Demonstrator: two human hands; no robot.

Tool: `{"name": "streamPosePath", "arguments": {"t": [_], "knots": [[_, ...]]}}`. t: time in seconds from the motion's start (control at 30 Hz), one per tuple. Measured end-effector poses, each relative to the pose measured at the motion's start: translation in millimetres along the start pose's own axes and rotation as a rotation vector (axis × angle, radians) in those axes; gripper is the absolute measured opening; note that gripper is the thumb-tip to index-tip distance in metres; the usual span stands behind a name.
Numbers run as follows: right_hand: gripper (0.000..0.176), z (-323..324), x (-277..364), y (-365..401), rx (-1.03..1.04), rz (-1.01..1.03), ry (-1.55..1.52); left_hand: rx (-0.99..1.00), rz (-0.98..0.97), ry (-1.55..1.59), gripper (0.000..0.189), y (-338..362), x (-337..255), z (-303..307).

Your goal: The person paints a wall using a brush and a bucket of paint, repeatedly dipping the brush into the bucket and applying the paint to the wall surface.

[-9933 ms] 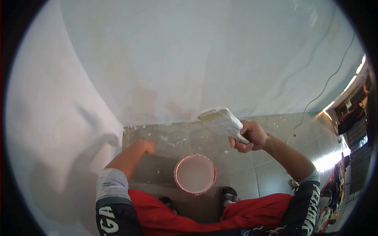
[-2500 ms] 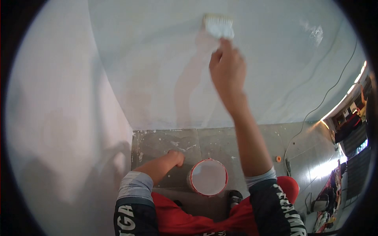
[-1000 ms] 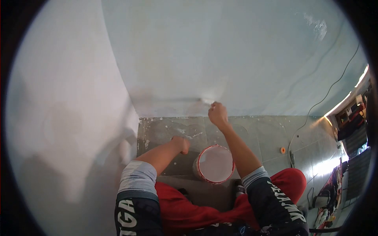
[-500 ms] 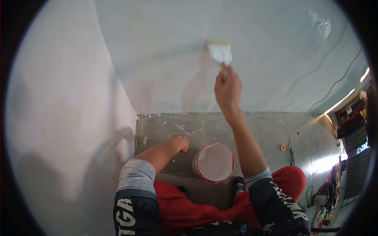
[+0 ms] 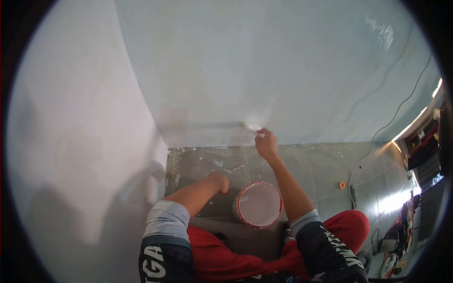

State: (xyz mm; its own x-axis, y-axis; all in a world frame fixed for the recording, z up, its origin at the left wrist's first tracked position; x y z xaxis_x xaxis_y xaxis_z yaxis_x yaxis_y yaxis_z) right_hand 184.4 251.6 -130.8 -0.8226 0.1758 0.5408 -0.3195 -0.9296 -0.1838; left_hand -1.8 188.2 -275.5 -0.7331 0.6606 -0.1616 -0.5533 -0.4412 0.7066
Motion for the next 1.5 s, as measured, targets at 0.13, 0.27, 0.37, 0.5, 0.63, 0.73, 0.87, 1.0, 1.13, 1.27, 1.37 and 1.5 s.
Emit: {"name": "streamPosePath", "arguments": {"t": [0.13, 0.27, 0.37, 0.5, 0.63, 0.73, 0.87, 1.0, 1.13, 1.27, 1.37, 1.5], "knots": [[0.024, 108, 65, -11, -0.283, 0.063, -0.123, 0.068, 0.045, -0.050, 0.043, -17, 7, -11], [0.020, 199, 135, 6, -0.551, 0.274, -0.240, 0.066, 0.031, -0.035, 0.043, -23, 4, -19], [0.021, 212, 147, 13, -0.668, 0.430, -0.249, 0.048, 0.006, -0.038, 0.043, -27, 5, -19], [0.023, 126, 82, 1, -0.600, 0.419, -0.115, 0.051, 0.019, -0.008, 0.043, -23, 6, -18], [0.028, 24, 5, 11, -0.324, 0.256, -0.050, 0.003, -0.005, 0.013, 0.044, -10, 5, -8], [0.028, -16, -35, 21, -0.082, 0.073, 0.012, 0.111, 0.020, -0.050, 0.045, -25, 7, -23], [0.027, -28, -55, 17, 0.016, -0.043, -0.014, 0.111, 0.047, -0.048, 0.046, -16, 8, -17], [0.025, 30, -15, -2, -0.114, -0.082, -0.044, 0.052, 0.023, -0.011, 0.045, -2, 11, -16], [0.023, 116, 47, 1, -0.328, 0.004, -0.219, 0.008, -0.024, -0.090, 0.039, -9, 12, -23], [0.020, 178, 98, 7, -0.491, 0.180, -0.349, 0.017, 0.007, -0.074, 0.036, -9, 10, -19], [0.019, 194, 117, 10, -0.736, 0.452, -0.331, 0.063, -0.002, -0.060, 0.041, -13, 8, -18], [0.027, 120, 76, -1, -0.644, 0.392, -0.096, 0.086, 0.023, -0.084, 0.046, -8, 2, -7]]}}
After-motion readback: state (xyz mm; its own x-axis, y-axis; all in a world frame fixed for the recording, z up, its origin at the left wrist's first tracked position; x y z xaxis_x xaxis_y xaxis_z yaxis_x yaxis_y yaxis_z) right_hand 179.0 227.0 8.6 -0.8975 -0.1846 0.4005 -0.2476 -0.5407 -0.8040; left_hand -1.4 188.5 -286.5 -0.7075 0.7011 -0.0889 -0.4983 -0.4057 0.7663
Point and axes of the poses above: each hand's wrist, its own y-axis away from the middle knuckle, its own z-axis out of the back of the hand, x = y × z, the point moved 8 cm from there along -y, towards the middle knuckle, and after that the axes turned 5 degrees about y, right-handed, at the moved point
